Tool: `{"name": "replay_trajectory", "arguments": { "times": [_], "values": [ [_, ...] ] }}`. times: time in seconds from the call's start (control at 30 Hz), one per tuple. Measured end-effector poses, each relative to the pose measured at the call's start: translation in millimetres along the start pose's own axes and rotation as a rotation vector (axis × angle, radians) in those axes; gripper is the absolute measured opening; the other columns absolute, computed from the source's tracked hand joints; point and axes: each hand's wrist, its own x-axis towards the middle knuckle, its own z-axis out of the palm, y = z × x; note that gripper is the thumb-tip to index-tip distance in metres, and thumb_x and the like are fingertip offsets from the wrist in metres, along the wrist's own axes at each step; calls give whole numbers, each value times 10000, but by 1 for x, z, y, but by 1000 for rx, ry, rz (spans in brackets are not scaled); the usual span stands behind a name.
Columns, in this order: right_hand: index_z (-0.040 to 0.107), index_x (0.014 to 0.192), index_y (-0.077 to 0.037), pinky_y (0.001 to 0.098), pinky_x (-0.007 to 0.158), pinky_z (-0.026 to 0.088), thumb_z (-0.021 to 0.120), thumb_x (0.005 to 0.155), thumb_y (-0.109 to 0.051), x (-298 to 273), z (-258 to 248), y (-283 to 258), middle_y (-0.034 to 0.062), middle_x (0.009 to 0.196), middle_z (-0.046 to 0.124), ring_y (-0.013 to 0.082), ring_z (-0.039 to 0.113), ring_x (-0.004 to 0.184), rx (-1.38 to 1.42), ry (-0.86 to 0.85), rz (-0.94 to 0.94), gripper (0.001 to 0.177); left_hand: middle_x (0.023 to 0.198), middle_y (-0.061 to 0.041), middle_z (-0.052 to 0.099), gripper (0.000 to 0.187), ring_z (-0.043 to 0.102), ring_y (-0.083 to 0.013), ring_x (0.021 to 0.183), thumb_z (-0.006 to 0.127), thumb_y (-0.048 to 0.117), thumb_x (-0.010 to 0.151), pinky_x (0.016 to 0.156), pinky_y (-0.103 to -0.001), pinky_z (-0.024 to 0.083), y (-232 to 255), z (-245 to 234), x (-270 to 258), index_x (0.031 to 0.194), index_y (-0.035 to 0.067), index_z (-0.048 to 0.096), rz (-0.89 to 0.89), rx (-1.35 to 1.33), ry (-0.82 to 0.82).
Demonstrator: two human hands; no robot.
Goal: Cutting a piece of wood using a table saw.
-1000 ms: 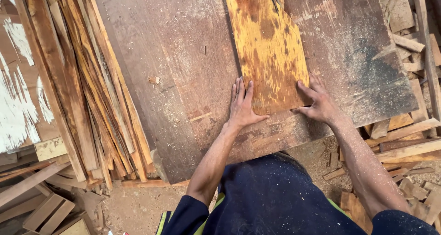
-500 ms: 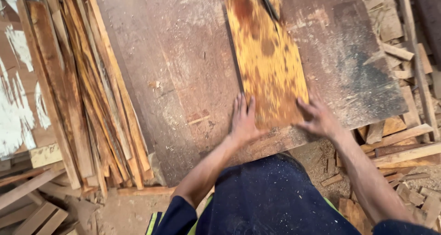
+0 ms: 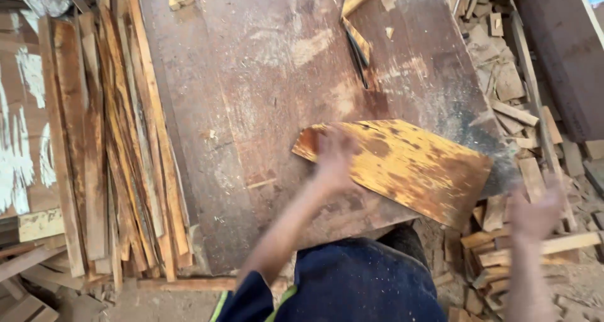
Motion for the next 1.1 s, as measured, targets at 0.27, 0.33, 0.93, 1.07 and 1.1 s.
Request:
{"name": "replay_trajectory", "arguments": {
  "times": [0.27,0.33,0.93,1.07,1.1],
  "values": [
    [713,1200,-41,404,976,530,698,967,-219,-106,17,-6,170,1133,721,315,684,1067,-26,-207,-127,293,1586,-284,319,1626,272,-485,1486,806,884,309,1244,-657,158,-26,32,-23,1621,114,233,-108,58,220],
    [751,1160,-22,304,831,567,717,945,-307,-127,32,38,134,996,778,212,705,899,342,-486,275,359,1551,-334,282,1720,272,-518,1415,776,969,270,1109,-736,136,16,74,-39,1588,51,162,-268,153,434],
    [643,1229,10,323,806,516,514,1064,-501,-40,11,172,76,1021,675,175,617,933,524,-903,784,552,1688,-184,-32,1387,38,-449,1515,848,534,744,1240,-581,115,333,199,54,1616,75,-128,-1106,-1162,143],
    [627,1173,56,346,689,484,560,1108,-504,-24,30,174,73,909,631,162,560,828,332,-844,688,569,1656,-199,64,1383,113,-421,1511,841,524,715,1264,-503,164,318,165,56,1620,47,-89,-1042,-1255,94],
    [569,1173,64,431,613,441,556,1098,-482,-9,24,154,140,833,586,253,529,723,260,-818,732,552,1644,-195,119,1341,151,-401,1507,837,493,710,1257,-489,187,321,158,54,1634,64,-35,-1019,-1336,59]
  ]
}}
